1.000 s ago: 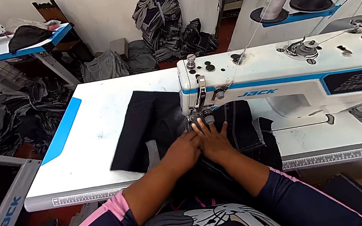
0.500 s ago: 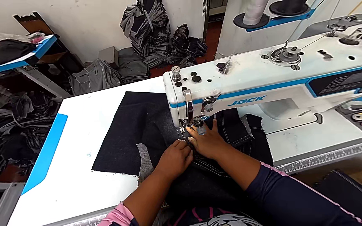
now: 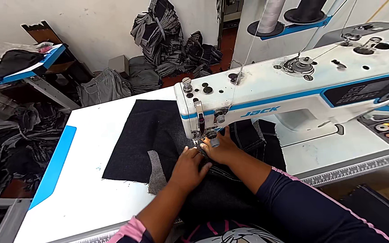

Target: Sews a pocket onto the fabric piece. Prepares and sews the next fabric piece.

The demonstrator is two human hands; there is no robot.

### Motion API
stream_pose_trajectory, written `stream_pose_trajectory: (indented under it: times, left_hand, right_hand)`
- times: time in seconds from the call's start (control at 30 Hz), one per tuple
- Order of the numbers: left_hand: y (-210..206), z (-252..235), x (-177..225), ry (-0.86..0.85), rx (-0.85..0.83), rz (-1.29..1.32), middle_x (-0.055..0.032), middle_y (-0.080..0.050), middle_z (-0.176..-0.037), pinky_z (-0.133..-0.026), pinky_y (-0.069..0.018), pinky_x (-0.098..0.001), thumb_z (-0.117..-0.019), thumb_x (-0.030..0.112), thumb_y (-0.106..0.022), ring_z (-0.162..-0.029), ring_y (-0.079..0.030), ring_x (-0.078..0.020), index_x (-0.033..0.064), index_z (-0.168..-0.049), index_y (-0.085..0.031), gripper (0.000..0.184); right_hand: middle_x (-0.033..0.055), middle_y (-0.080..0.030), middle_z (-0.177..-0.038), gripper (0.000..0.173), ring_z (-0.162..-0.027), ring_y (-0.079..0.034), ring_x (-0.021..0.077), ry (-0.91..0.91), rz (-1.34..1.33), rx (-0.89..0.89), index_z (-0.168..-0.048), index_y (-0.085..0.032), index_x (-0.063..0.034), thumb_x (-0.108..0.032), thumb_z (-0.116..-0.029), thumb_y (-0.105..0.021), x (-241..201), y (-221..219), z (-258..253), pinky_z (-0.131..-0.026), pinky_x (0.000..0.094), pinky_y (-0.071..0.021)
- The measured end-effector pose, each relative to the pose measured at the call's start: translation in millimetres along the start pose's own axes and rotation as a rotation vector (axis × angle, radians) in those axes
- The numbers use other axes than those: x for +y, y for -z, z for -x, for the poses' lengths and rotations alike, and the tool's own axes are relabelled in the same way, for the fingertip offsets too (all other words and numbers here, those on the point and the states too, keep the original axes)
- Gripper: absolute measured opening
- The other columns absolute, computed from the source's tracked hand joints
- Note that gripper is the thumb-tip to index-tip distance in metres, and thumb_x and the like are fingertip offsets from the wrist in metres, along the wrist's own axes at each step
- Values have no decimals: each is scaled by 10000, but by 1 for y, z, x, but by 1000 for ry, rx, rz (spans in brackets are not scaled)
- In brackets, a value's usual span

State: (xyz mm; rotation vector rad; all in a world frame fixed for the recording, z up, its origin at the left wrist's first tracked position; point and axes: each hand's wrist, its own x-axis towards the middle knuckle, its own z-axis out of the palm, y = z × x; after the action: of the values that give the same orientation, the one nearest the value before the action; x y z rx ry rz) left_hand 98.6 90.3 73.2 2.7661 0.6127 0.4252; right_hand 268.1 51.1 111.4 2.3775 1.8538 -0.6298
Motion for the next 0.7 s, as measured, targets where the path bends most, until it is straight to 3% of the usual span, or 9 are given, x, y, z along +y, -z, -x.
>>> stream_pose_trajectory:
  times: [0.03,0.07,0.13,0.3,0.57,0.63,0.7]
  left_hand:
    - [6,6,16,107,-116,-7,-151,-638,-1385,-1213,-271,-609,-996,586,-506,-1412,-497,-355,34,-1271,-695,645]
    - [9,12,32,177,-215,-28,-142,-529,-1522,-1224,-140,-674,-958,695,-478,-1508,-350,-382,59,-1414,-599,792]
    - [14,22,51,246,-371,-73,-116,-303,-1677,-1197,-19,-722,-899,798,-449,-1580,-114,-408,143,-1587,-397,951]
    - [23,28,42,251,-471,-114,-88,-143,-1728,-1210,33,-690,-875,832,-438,-1598,12,-353,250,-1637,-279,973]
    - [30,20,47,287,-594,-123,-60,-143,-1729,-1202,74,-691,-891,830,-412,-1601,7,-324,264,-1644,-245,957]
    - [29,21,48,298,-584,-124,-70,-89,-1737,-1198,78,-697,-843,861,-451,-1599,51,-333,253,-1654,-209,1042]
    - [31,24,50,326,-583,-121,-102,39,-1738,-1193,95,-698,-743,892,-559,-1585,131,-358,239,-1669,-91,1226]
  right_hand:
    - [59,-478,-1573,520,-1569,-188,353,6,-12,2,-1506,-522,-142,-390,-1120,-276,0,1,0,-1176,749,29]
    - [62,-472,-1577,521,-1570,-181,358,5,-15,-6,-1515,-511,-139,-387,-1121,-276,0,2,0,-1176,748,32]
    - [56,-454,-1592,525,-1572,-164,364,-5,-8,-35,-1534,-484,-144,-391,-1122,-272,-1,4,0,-1173,750,36]
    - [56,-429,-1610,527,-1578,-156,348,-16,-3,-20,-1558,-453,-175,-408,-1120,-275,0,1,-4,-1171,752,45]
    - [46,-423,-1617,528,-1570,-172,368,-19,-9,-10,-1561,-451,-179,-407,-1121,-269,0,0,-4,-1167,759,41]
    - [52,-417,-1620,530,-1572,-168,365,-20,-17,-16,-1563,-447,-176,-410,-1121,-270,0,1,-6,-1165,760,46]
    - [58,-419,-1617,533,-1569,-185,356,-27,-28,-33,-1564,-442,-172,-420,-1118,-288,0,5,-5,-1173,749,34]
